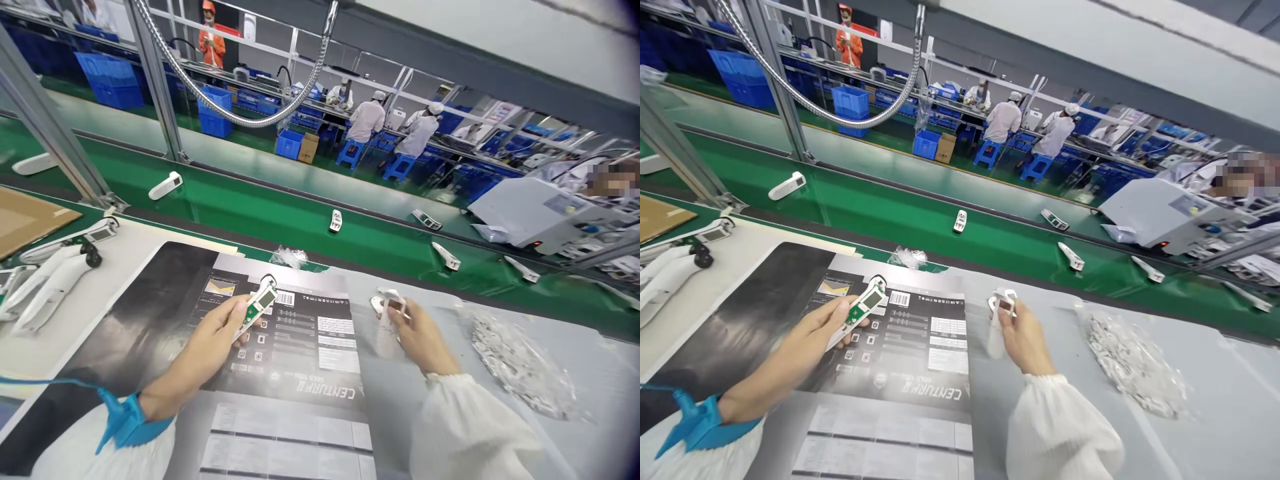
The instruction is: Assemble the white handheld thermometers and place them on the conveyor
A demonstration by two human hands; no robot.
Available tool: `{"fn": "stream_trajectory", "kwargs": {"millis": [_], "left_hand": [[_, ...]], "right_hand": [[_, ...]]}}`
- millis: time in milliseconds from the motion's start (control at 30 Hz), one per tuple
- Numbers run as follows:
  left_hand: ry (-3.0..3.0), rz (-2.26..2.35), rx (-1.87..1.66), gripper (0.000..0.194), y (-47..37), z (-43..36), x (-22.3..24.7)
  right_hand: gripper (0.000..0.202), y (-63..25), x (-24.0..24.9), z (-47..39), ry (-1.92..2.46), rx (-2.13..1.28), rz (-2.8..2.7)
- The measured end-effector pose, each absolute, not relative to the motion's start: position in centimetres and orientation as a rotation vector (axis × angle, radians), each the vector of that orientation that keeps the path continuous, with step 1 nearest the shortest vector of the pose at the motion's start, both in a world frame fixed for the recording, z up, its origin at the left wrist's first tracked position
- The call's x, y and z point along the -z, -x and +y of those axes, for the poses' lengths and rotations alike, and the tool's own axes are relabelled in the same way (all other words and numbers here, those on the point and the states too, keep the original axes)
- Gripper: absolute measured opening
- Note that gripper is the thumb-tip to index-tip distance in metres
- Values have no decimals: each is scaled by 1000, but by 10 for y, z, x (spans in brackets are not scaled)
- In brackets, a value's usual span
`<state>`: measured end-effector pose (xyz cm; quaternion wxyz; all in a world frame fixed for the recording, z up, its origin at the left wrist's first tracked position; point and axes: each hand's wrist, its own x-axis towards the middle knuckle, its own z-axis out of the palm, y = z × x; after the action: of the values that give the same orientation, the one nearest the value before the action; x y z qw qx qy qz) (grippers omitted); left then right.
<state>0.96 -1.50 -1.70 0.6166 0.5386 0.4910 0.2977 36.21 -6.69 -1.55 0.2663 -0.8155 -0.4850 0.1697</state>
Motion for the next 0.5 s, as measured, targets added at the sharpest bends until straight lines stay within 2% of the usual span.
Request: {"fn": "stream_trajectory", "kwargs": {"millis": [167,367,500], "left_hand": [[-1498,1179,-780,39,-28,-19,13],[-1608,1062,-995,31,-62,-30,10],[-1617,1057,-1000,29,-77,-30,15]], "right_hand": [[62,-300,1,-61,1593,-939,-919],[50,-253,1,-41,1475,-1012,-848],[52,-237,2,-41,1292,-1138,-763]]}}
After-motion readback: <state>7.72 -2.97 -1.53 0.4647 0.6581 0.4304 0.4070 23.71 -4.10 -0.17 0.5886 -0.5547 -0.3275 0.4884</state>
